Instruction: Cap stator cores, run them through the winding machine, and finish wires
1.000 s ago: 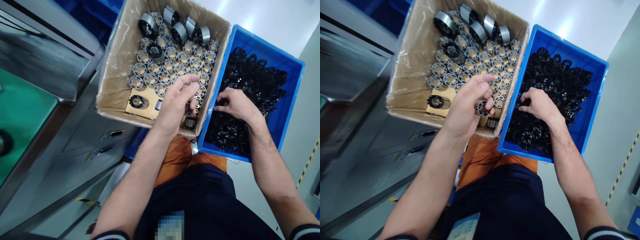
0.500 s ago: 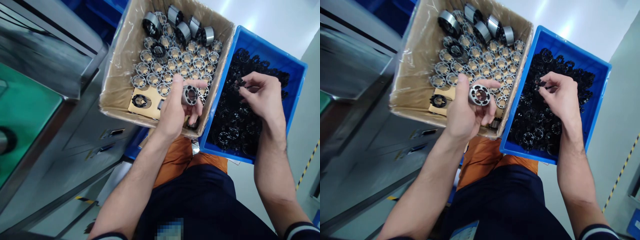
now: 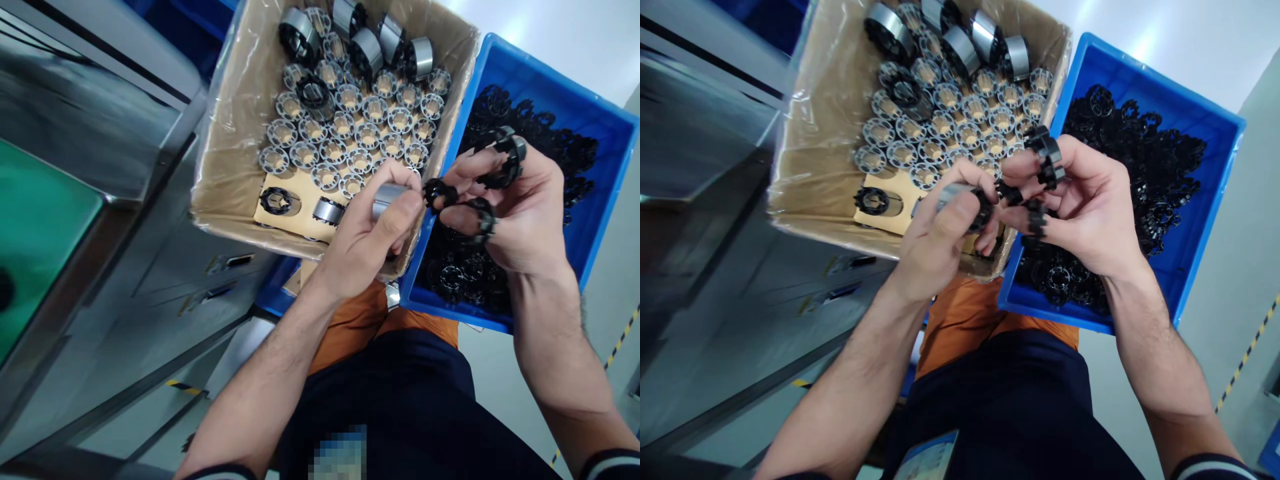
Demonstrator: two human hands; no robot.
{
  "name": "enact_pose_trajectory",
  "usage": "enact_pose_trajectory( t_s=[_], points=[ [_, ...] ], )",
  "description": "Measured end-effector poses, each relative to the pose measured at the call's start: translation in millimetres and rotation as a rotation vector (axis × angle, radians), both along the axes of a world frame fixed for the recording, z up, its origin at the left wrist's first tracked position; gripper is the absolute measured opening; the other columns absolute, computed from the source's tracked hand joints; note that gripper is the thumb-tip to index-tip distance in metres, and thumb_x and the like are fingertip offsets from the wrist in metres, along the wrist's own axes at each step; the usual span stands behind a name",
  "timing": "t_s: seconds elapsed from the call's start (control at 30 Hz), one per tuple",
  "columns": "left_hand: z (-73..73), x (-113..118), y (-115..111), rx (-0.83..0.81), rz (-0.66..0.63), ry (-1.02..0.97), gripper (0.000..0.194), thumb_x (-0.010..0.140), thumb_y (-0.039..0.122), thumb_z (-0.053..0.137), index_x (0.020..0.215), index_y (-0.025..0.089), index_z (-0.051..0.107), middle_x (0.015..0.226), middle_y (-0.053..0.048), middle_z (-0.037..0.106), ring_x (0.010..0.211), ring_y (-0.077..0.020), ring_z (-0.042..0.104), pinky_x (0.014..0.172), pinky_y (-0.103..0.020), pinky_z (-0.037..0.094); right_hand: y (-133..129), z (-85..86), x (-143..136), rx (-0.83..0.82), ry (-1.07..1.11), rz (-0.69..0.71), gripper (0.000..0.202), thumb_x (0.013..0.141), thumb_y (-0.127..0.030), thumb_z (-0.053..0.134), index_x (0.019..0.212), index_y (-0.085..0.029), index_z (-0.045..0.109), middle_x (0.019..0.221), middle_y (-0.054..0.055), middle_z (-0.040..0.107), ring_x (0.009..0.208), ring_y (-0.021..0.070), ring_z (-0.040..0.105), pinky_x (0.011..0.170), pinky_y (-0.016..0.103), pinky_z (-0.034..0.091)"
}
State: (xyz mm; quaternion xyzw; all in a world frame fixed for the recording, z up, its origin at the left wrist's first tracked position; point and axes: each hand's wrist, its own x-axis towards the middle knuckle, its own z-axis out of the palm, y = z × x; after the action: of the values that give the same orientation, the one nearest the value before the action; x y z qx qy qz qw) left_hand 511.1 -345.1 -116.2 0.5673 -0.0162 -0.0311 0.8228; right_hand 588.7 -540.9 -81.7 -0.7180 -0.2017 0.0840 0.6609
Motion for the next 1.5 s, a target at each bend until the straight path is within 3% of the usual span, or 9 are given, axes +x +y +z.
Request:
enact_pose_trajectory(
  t_s=[0.13,0.27,0.5,0.63,0.77,0.97,1.27,1.37,1.5],
  points=[
    [-1.6,-2,3,0.065,0.03,-0.004,0.044,0.111,0.071,0.082,0.117,0.031,0.066,0.082,0.003,0.053,0.061,-0.0109,0.044,0.056,-0.028,0.042,0,1.9,-1,-0.052,-0.056,-0.039,0.034,0.076,-0.044,0.108,0.105,-0.046,0.089,0.11,-0.005,0.088,0.086,0.03,0.084,0.084,0.051,0.08],
    [0.7,-4,3,0.106,0.032,0.025,0.049,0.105,0.073,0.088,0.112,0.029,0.068,0.084,0.003,0.055,0.063,-0.0109,0.049,0.06,-0.029,0.045,1,9.6,-3,-0.108,-0.14,-0.096,0.019,0.086,-0.036,0.1,0.098,-0.048,0.091,0.103,-0.004,0.087,0.087,0.0314,0.082,0.083,0.052,0.078],
    [10.3,3,-3,-0.098,0.059,-0.002,0.043,0.117,0.073,0.065,0.117,0.03,0.06,0.084,0.002,0.059,0.055,-0.0128,0.051,0.054,-0.032,0.047,9,9.9,-9,-0.234,-0.172,-0.209,0.01,0.098,-0.036,0.09,0.106,-0.043,0.091,0.111,-0.003,0.089,0.113,0.0346,0.088,0.102,0.052,0.079],
    [9.2,1,-6,-0.029,0.07,0.063,0.046,0.121,0.077,0.053,0.134,0.033,0.062,0.073,0.005,0.048,0.051,-0.0125,0.041,0.054,-0.03,0.042,13,2.5,-12,-0.224,-0.131,-0.162,0.011,0.104,-0.046,0.089,0.113,-0.041,0.091,0.115,0.0,0.089,0.117,0.0341,0.088,0.104,0.048,0.079],
    [0.5,-1,-6,0.044,0.074,0.037,0.056,0.119,0.077,0.052,0.154,0.034,0.06,0.091,0.0,0.06,0.059,-0.0129,0.052,0.058,-0.028,0.045,14,-8.4,-14,-0.228,-0.173,-0.095,0.011,0.108,-0.048,0.086,0.115,-0.04,0.09,0.115,0.002,0.086,0.117,0.0333,0.086,0.099,0.048,0.078],
    [-8.8,2,-6,0.076,0.037,-0.007,0.061,0.119,0.084,0.048,0.156,0.036,0.058,0.095,0.0,0.059,0.061,-0.0116,0.051,0.058,-0.027,0.045,14,-14.0,-16,-0.299,-0.269,-0.12,0.007,0.109,-0.038,0.085,0.112,-0.039,0.091,0.104,0.004,0.082,0.103,0.031,0.081,0.093,0.049,0.076],
    [-11.4,-4,-1,-0.032,0.012,0.019,0.052,0.123,0.073,0.053,0.157,0.034,0.065,0.094,0.0,0.058,0.066,-0.0138,0.051,0.065,-0.03,0.048,21,-8.1,-17,-0.223,-0.238,-0.105,0.011,0.105,-0.027,0.079,0.097,-0.032,0.083,0.099,0.001,0.084,0.09,0.0247,0.081,0.079,0.042,0.07],
    [-11.4,-3,2,-0.103,-0.024,0.016,0.046,0.122,0.066,0.061,0.155,0.034,0.068,0.094,0.0,0.06,0.068,-0.0144,0.052,0.065,-0.031,0.048,19,-6.8,-19,-0.289,-0.251,-0.121,0.008,0.106,-0.032,0.08,0.101,-0.033,0.085,0.1,0.003,0.083,0.094,0.028,0.081,0.083,0.046,0.072],
    [-7.4,-2,2,-0.078,-0.016,0.053,0.053,0.12,0.072,0.063,0.153,0.032,0.07,0.092,-0.001,0.062,0.068,-0.0149,0.055,0.061,-0.03,0.048,18,-7.0,-23,-0.345,-0.279,-0.165,0.003,0.106,-0.036,0.087,0.103,-0.037,0.089,0.105,0.006,0.083,0.108,0.0334,0.081,0.095,0.051,0.074]
  ],
)
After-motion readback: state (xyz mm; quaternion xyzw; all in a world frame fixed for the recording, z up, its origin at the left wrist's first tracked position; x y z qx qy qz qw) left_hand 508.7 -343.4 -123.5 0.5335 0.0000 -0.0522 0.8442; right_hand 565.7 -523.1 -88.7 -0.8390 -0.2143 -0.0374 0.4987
